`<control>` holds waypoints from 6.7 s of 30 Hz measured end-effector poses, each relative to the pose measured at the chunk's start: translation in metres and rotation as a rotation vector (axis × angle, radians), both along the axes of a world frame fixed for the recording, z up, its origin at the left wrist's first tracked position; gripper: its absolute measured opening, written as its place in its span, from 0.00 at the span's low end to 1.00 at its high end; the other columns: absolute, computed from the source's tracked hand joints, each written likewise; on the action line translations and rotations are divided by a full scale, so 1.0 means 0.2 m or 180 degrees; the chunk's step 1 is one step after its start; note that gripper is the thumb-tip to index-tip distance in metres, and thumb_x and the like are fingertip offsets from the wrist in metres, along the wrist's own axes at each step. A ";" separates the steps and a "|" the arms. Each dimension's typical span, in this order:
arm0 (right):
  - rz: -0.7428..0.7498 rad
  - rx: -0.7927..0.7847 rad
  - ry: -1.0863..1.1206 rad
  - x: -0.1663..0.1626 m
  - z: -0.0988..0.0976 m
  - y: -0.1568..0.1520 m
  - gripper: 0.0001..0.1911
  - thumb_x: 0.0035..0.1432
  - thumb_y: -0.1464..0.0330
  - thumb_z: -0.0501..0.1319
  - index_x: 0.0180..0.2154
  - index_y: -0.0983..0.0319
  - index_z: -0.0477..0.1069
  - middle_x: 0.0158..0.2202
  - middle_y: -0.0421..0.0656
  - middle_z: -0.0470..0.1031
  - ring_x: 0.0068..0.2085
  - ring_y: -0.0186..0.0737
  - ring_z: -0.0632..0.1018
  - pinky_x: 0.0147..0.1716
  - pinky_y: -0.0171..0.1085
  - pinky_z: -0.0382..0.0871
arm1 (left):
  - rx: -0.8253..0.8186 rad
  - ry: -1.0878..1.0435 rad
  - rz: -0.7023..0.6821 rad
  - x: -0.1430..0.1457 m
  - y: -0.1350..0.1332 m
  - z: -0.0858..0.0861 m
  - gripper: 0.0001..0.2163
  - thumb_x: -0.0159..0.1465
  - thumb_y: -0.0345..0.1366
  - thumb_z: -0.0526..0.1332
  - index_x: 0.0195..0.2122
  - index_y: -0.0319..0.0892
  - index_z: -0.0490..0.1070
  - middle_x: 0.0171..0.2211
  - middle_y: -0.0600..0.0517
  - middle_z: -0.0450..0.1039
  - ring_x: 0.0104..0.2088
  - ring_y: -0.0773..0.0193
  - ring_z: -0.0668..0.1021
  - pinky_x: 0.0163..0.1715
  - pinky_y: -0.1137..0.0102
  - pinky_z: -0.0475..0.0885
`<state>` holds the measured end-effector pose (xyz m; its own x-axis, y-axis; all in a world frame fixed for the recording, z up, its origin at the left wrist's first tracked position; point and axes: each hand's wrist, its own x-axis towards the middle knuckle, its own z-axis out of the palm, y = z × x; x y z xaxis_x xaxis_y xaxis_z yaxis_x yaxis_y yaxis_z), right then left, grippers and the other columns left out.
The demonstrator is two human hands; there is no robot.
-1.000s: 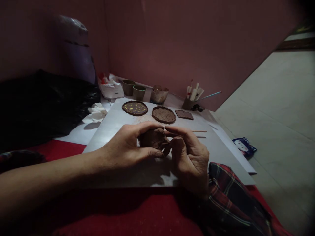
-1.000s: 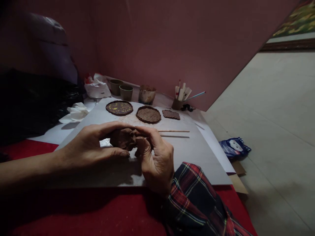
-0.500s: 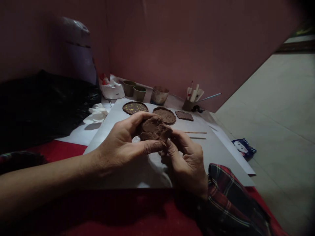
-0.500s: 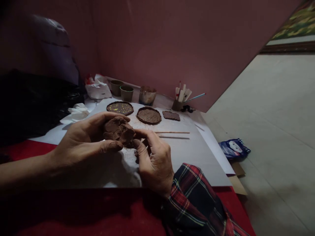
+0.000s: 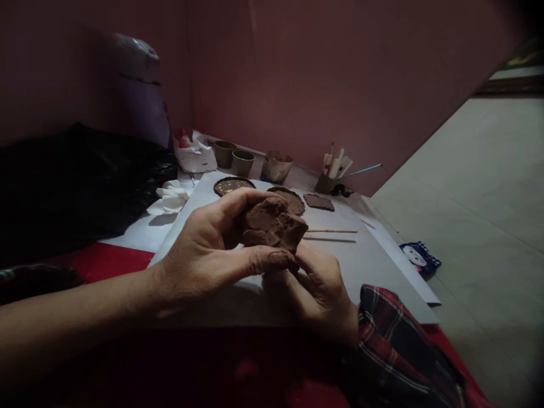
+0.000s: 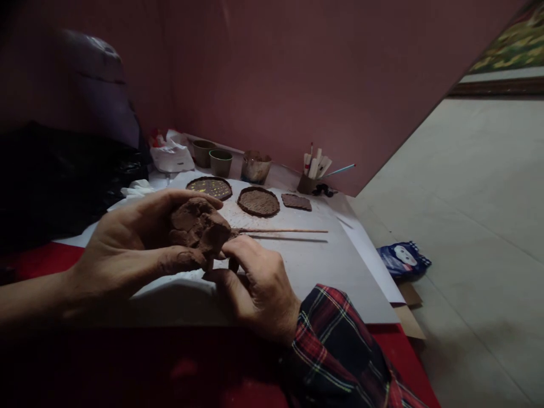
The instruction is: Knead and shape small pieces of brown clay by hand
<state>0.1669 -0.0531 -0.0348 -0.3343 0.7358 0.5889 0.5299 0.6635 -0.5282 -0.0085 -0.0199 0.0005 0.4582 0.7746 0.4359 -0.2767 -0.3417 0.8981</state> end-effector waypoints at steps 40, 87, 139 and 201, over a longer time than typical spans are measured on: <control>-0.0603 -0.0530 0.1080 -0.01 0.01 0.00 0.09 0.60 0.67 0.59 0.30 0.62 0.76 0.25 0.39 0.75 0.27 0.33 0.74 0.26 0.32 0.67 | -0.0117 0.0110 0.0466 0.01 0.05 -0.01 0.22 0.50 0.30 0.70 0.46 0.40 0.68 0.39 0.51 0.76 0.37 0.60 0.79 0.34 0.72 0.78; -0.0822 0.0094 0.1221 0.00 0.00 0.00 0.17 0.66 0.63 0.51 0.34 0.60 0.76 0.37 0.41 0.76 0.39 0.37 0.75 0.39 0.37 0.66 | -0.1669 0.0358 -0.1089 0.04 0.07 -0.06 0.06 0.64 0.35 0.58 0.37 0.37 0.70 0.28 0.53 0.68 0.18 0.75 0.70 0.19 0.78 0.69; -0.0498 0.0112 0.0397 -0.02 -0.01 0.00 0.04 0.58 0.71 0.61 0.30 0.61 0.73 0.24 0.38 0.74 0.24 0.32 0.71 0.25 0.32 0.66 | -0.1717 -0.0808 -0.1025 0.02 0.06 -0.01 0.11 0.62 0.24 0.56 0.44 0.37 0.72 0.36 0.46 0.75 0.30 0.65 0.77 0.33 0.71 0.74; -0.1254 0.0045 -0.0180 0.00 -0.02 0.03 0.12 0.60 0.67 0.57 0.24 0.63 0.69 0.21 0.39 0.70 0.22 0.32 0.68 0.22 0.31 0.58 | -0.1922 -0.0690 -0.0646 0.02 0.14 -0.05 0.09 0.61 0.21 0.53 0.40 0.35 0.69 0.30 0.48 0.70 0.26 0.64 0.74 0.39 0.54 0.73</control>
<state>0.1676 -0.0463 -0.0390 -0.0601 0.8062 0.5886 0.7733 0.4105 -0.4833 -0.0055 0.0075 -0.0101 0.5713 0.8191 0.0516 -0.4780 0.2809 0.8323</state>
